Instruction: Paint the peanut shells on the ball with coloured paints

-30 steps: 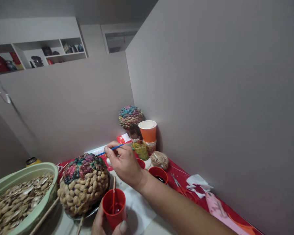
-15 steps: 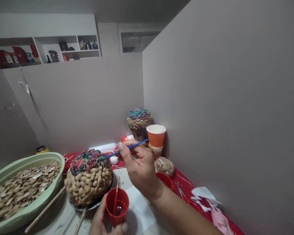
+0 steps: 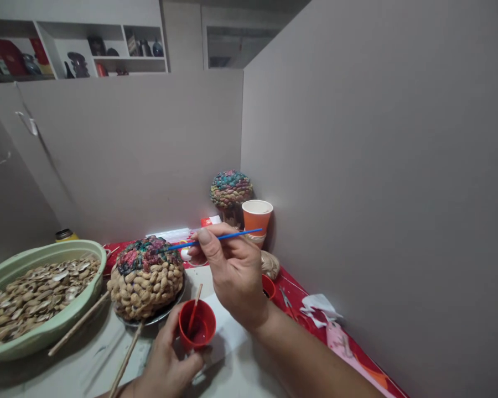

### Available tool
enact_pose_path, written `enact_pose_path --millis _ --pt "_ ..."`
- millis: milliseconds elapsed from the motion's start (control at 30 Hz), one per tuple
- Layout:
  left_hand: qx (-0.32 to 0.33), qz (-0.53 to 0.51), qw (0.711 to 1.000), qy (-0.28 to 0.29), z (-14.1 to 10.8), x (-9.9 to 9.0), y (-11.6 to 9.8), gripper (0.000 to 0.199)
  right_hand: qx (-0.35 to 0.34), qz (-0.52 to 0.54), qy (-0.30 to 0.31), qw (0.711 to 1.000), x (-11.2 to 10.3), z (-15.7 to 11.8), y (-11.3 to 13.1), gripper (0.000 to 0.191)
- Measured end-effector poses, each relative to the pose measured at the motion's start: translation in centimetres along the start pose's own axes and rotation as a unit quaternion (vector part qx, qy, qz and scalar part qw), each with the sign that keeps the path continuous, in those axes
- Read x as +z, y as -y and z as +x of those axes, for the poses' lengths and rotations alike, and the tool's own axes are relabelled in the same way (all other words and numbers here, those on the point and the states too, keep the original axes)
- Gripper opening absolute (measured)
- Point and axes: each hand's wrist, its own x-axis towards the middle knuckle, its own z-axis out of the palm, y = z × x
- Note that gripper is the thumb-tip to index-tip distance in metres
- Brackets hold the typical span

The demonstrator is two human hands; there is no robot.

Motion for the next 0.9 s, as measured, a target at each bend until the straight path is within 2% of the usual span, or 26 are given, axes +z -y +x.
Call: enact_pose_path --millis 133,267,333,433,567,733,900 --pt "0.013 0.019 1.000 -0.014 -0.1 -0.1 -0.1 0.049 -0.010 0.007 0.025 1.000 0.9 -0.5 1.0 0.028" --pt "0.012 0.013 1.000 -0.019 0.2 -0.3 -0.3 0.045 -0.035 -0.042 0.094 0.994 0.8 -0.8 2.6 0.025" --pt "0.007 0.005 1.000 -0.019 0.5 -0.5 -0.2 0.047 -0.033 -0.070 0.084 0.993 -0.1 -1.3 3.3 0.026" --pt "-0.002 -0.008 1.000 -0.013 0.8 -0.7 0.0 0.050 0.005 -0.077 0.023 0.997 -1.8 -2.8 3.7 0.028" --pt "-0.024 -0.033 0.999 0.002 1.0 -0.6 -0.3 0.050 0.064 -0.052 -0.040 0.996 -3.1 -4.8 1.8 0.036" --pt "-0.041 -0.052 0.998 -0.002 1.0 -0.5 -1.1 0.043 0.124 -0.008 -0.033 0.992 -3.8 -5.5 -1.5 0.041" --pt "-0.045 -0.068 0.997 0.001 1.2 -0.3 -1.0 0.042 0.144 0.015 -0.061 0.988 -5.0 -5.7 -3.1 0.037"
